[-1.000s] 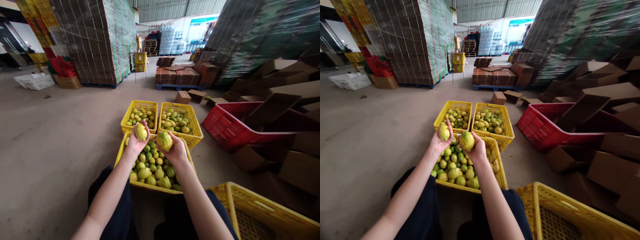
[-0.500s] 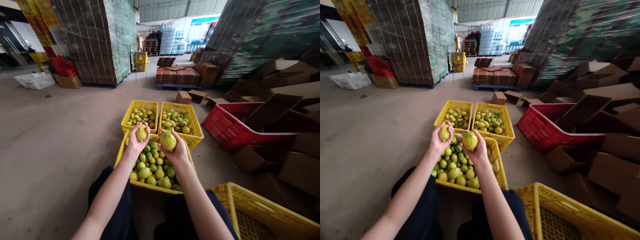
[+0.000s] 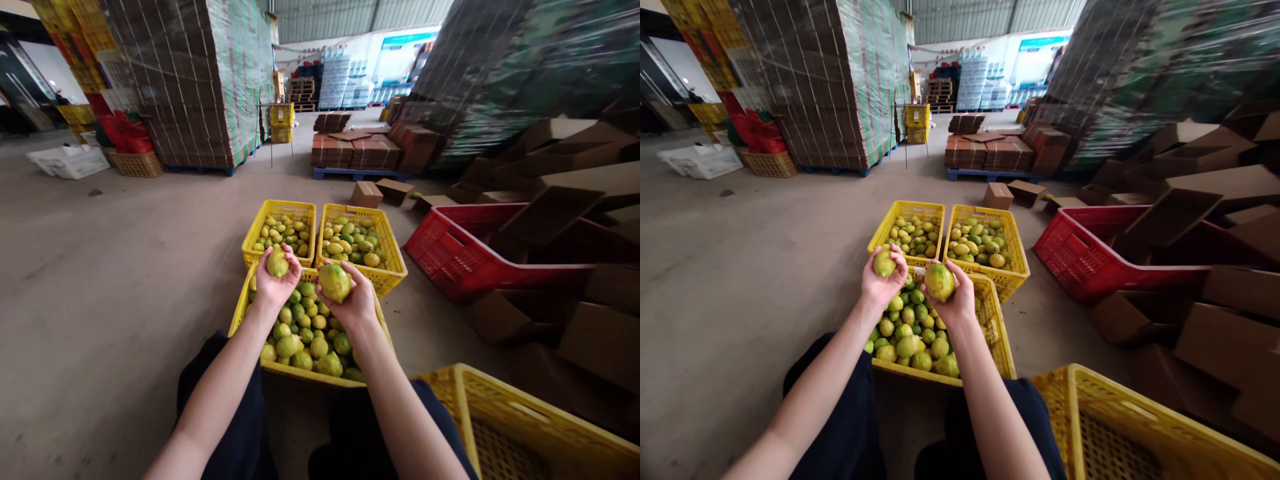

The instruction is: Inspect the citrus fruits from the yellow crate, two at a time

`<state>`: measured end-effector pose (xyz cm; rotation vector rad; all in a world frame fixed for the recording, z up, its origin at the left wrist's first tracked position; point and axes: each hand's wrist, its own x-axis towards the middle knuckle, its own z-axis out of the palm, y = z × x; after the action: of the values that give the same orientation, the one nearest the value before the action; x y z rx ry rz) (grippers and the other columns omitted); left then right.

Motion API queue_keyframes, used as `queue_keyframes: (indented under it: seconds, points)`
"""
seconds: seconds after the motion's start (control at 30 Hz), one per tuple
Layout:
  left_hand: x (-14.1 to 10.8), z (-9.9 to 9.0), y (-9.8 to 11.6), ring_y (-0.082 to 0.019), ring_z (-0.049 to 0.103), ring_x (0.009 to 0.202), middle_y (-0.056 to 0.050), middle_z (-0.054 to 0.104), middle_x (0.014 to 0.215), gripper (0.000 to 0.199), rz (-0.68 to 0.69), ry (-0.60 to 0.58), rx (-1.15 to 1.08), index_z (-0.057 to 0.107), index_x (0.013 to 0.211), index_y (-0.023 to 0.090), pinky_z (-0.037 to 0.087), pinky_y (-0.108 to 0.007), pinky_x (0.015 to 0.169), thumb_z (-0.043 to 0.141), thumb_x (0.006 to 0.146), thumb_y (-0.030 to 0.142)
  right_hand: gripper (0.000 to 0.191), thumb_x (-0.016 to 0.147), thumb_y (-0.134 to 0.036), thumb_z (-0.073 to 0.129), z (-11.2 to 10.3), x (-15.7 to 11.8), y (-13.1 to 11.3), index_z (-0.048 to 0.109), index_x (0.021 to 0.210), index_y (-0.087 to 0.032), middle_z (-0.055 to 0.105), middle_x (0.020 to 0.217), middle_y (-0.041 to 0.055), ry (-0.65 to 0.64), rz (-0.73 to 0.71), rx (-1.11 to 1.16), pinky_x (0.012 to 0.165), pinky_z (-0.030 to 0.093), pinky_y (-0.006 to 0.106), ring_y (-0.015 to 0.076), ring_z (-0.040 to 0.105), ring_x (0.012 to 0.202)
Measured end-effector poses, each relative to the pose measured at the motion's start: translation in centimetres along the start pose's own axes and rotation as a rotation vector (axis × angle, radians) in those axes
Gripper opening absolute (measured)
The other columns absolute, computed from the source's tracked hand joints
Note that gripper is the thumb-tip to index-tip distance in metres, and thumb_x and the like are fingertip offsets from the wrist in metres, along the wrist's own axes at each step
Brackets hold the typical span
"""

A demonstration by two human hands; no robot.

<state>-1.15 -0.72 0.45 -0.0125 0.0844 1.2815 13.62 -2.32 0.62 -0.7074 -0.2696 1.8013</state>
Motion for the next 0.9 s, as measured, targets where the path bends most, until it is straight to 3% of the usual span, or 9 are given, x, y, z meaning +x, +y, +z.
queue_keyframes:
  seconds: [0.13, 0.23, 0.37, 0.47, 0.63, 0.7, 0.77, 0.83, 0.9]
  points:
    - [0.2, 0.1, 0.4, -0.006, 0.055, 0.061, -0.003, 0.059, 0.079, 0.020, 0.051, 0.097, 0.084, 0.058, 0.086, 0.015, 0.048, -0.017, 0.055, 0.039, 0.087, 0.020, 0.019, 0.072, -0.025, 0.054, -0.1, 0.0, -0.1, 0.064, 0.086, -0.015, 0.070, 0.071, 0.0075, 0.005, 0.005, 0.016, 0.050, 0.053, 0.029, 0.0203, 0.065, 0.061]
    - [0.1, 0.2, 0.8, -0.007, 0.055, 0.059, -0.004, 0.059, 0.079, 0.022, -0.007, 0.175, 0.153, 0.059, 0.085, 0.015, 0.046, -0.015, 0.048, 0.037, 0.085, 0.015, 0.020, 0.072, -0.027, 0.053, -0.1, -0.3, -0.3, 0.063, 0.085, -0.014, 0.070, 0.072, 0.0083, -0.038, 0.033, -0.016, 0.043, 0.050, 0.026, 0.0198, 0.064, 0.060]
    - [-0.2, 0.0, 1.3, -0.010, 0.058, 0.063, -0.006, 0.061, 0.080, 0.018, -0.069, 0.170, 0.231, 0.059, 0.086, 0.014, 0.049, -0.017, 0.050, 0.042, 0.084, 0.019, 0.021, 0.073, -0.031, 0.052, -0.1, -0.7, -0.7, 0.063, 0.080, -0.015, 0.069, 0.077, 0.0094, -0.147, 0.052, -0.079, 0.037, 0.045, 0.022, 0.0188, 0.063, 0.060]
    - [-0.2, -0.2, 1.4, -0.013, 0.061, 0.068, -0.008, 0.062, 0.081, 0.017, -0.092, 0.148, 0.311, 0.059, 0.088, 0.012, 0.051, -0.019, 0.052, 0.045, 0.083, 0.022, 0.020, 0.073, -0.030, 0.052, -0.3, -0.9, -1.1, 0.063, 0.078, -0.014, 0.069, 0.076, 0.0086, -0.159, 0.036, -0.088, 0.037, 0.044, 0.022, 0.0186, 0.062, 0.059]
    - [-0.4, -1.6, 0.0, -0.014, 0.063, 0.057, -0.006, 0.064, 0.079, 0.015, -0.122, 0.089, 0.826, 0.061, 0.088, 0.015, 0.049, -0.020, 0.042, 0.052, 0.079, 0.022, 0.020, 0.071, -0.027, 0.053, -0.9, -1.2, -1.9, 0.064, 0.081, -0.013, 0.069, 0.074, 0.0078, -0.084, 0.006, -0.077, 0.038, 0.044, 0.022, 0.0179, 0.062, 0.058]
    - [-1.1, -3.5, -1.2, -0.013, 0.062, 0.050, -0.005, 0.064, 0.077, 0.013, -0.273, 0.003, 1.080, 0.063, 0.087, 0.016, 0.046, -0.018, 0.038, 0.056, 0.077, 0.022, 0.020, 0.071, -0.027, 0.053, -1.2, -1.4, -2.3, 0.064, 0.081, -0.014, 0.069, 0.074, 0.0072, -0.065, -0.007, -0.073, 0.038, 0.044, 0.022, 0.0177, 0.062, 0.058]
    - [-2.1, -6.0, -2.6, -0.011, 0.059, 0.043, -0.004, 0.063, 0.070, 0.009, -0.523, -0.093, 1.265, 0.064, 0.082, 0.016, 0.039, -0.014, 0.033, 0.058, 0.076, 0.020, 0.019, 0.071, -0.026, 0.052, -1.5, -1.7, -2.7, 0.063, 0.081, -0.015, 0.069, 0.072, 0.0067, -0.037, -0.021, -0.069, 0.038, 0.044, 0.022, 0.0172, 0.061, 0.057]
    - [-3.1, -8.4, -3.8, -0.012, 0.055, 0.035, 0.000, 0.057, 0.057, 0.005, -0.847, -0.177, 1.379, 0.063, 0.072, 0.013, 0.031, -0.014, 0.029, 0.059, 0.075, 0.015, 0.018, 0.071, -0.026, 0.052, -1.8, -2.2, -3.2, 0.063, 0.080, -0.015, 0.068, 0.071, 0.0064, -0.010, -0.034, -0.061, 0.037, 0.043, 0.021, 0.0168, 0.061, 0.057]
    - [-3.2, -9.7, -4.1, -0.012, 0.052, 0.030, 0.002, 0.051, 0.048, 0.011, -1.035, -0.200, 1.422, 0.061, 0.066, 0.012, 0.029, -0.014, 0.027, 0.056, 0.075, 0.012, 0.017, 0.071, -0.026, 0.052, -2.1, -2.6, -3.7, 0.062, 0.079, -0.015, 0.068, 0.071, 0.0063, 0.008, -0.049, -0.051, 0.037, 0.044, 0.021, 0.0167, 0.061, 0.057]
